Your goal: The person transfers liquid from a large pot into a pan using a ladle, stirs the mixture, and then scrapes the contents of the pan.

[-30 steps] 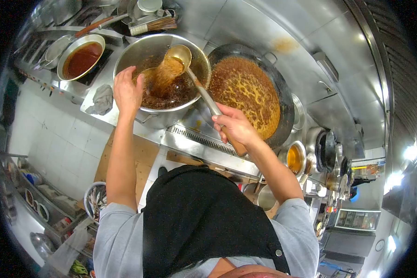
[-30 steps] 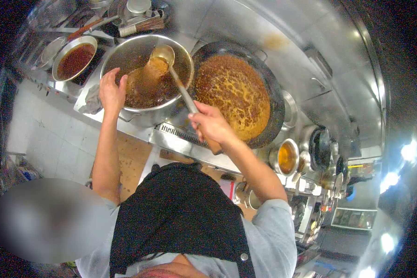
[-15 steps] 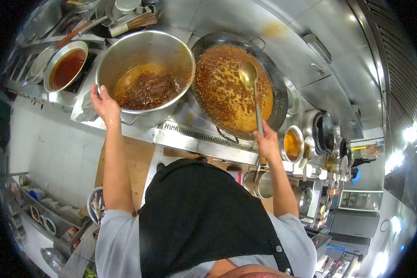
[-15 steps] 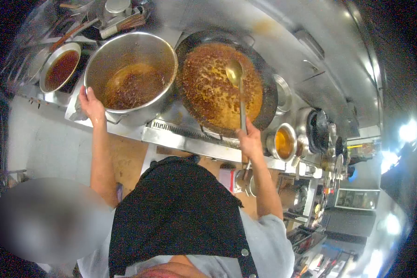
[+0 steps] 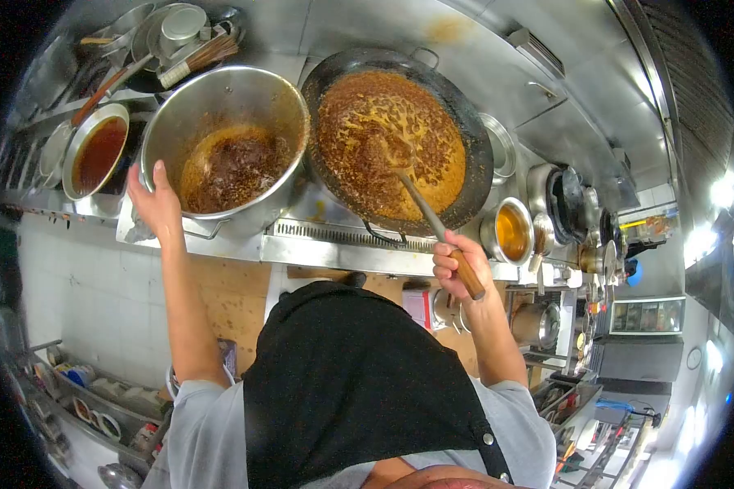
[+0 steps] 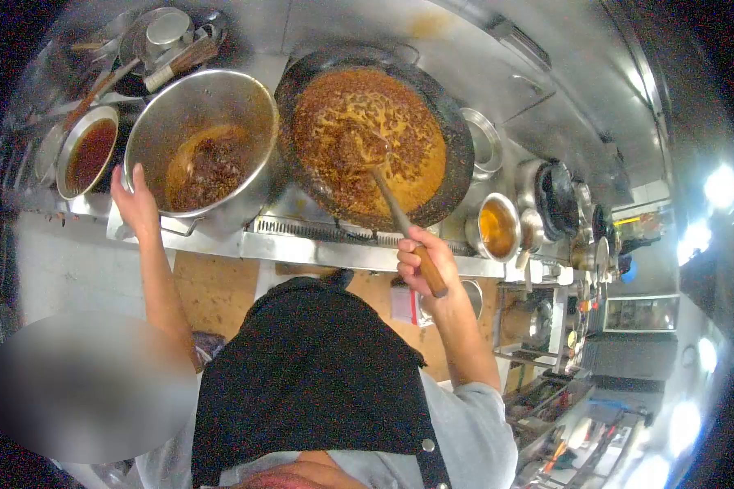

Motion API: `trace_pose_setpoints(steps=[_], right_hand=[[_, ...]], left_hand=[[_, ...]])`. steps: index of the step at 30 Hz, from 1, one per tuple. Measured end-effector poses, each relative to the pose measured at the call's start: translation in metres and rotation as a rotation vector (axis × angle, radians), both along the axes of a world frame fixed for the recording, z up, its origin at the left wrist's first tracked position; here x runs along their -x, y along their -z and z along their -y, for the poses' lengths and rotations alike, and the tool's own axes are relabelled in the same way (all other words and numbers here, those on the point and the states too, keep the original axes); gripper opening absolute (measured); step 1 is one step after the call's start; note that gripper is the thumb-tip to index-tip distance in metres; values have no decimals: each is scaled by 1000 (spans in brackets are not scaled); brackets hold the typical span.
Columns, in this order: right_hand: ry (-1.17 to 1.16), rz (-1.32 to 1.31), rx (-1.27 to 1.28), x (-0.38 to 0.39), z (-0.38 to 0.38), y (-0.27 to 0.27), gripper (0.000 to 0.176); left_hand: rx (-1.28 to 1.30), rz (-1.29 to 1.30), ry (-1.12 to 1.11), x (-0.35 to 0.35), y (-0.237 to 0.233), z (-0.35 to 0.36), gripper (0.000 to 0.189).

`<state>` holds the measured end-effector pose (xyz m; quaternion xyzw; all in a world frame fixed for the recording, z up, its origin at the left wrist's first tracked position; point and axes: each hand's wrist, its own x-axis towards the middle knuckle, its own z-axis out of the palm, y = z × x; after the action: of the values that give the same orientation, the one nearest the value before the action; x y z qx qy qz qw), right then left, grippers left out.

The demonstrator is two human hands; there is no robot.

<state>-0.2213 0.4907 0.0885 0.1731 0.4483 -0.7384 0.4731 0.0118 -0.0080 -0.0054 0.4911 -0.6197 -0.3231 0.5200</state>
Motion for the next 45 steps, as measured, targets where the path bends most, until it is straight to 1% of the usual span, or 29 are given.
trace_pose_setpoints(steps=[2,4,5,6,9,13,14,17,18,21,25,26,29,30,33,34,36,39,40,41,43,45], right_hand=[[8,35,25,-2,0,-11,14],[-10,43,69,-7,7,-25,16],[-23,8,65,-11,12,-34,16],[-33,-28,62,-15,18,-42,17],[-101,-83,103,-27,34,-70,18],[-250,-101,232,-36,59,-84,21],[-274,-106,238,-36,65,-83,26],[-347,-78,240,-44,96,-83,31],[-391,-89,230,-43,104,-77,37],[-483,-190,127,-46,135,-65,44],[-607,-291,26,-44,168,-47,47],[-652,-340,-9,-45,176,-47,52],[-801,-588,-132,-39,194,-33,57],[-840,-661,-132,-35,199,-27,58],[-917,-922,-303,-32,203,-24,63],[-892,-1038,-320,-34,200,-25,68],[-738,-1339,-281,-17,182,12,69],[-583,-1234,-339,-13,150,-3,71],[-552,-1183,-392,-9,137,-14,71],[-519,-1131,-445,-2,125,-21,70],[-418,-1074,-497,37,100,-2,70],[-401,-1066,-565,77,96,0,63]], left_hand=[[281,258,-71,5,-18,3,61],[401,466,-28,11,3,19,59],[463,569,-5,12,14,27,58],[343,707,-5,16,-2,12,59],[283,731,6,17,-7,5,57],[310,726,1,17,-6,6,57],[319,723,-2,17,-4,5,57],[314,711,-6,17,-7,3,57],[308,709,-4,17,-8,2,57],[304,685,-11,16,-4,5,59],[308,628,-23,15,-4,5,61],[310,619,-32,16,-4,5,61],[326,591,-54,16,-1,6,60],[333,583,-59,17,0,6,60],[366,584,-67,16,2,9,57],[367,572,-72,16,2,9,56],[367,548,-83,15,3,10,55],[463,334,-149,12,13,18,53],[455,320,-175,10,12,14,54],[383,257,-160,10,16,14,54],[235,131,-124,7,28,16,54],[187,122,-93,6,23,12,56]])
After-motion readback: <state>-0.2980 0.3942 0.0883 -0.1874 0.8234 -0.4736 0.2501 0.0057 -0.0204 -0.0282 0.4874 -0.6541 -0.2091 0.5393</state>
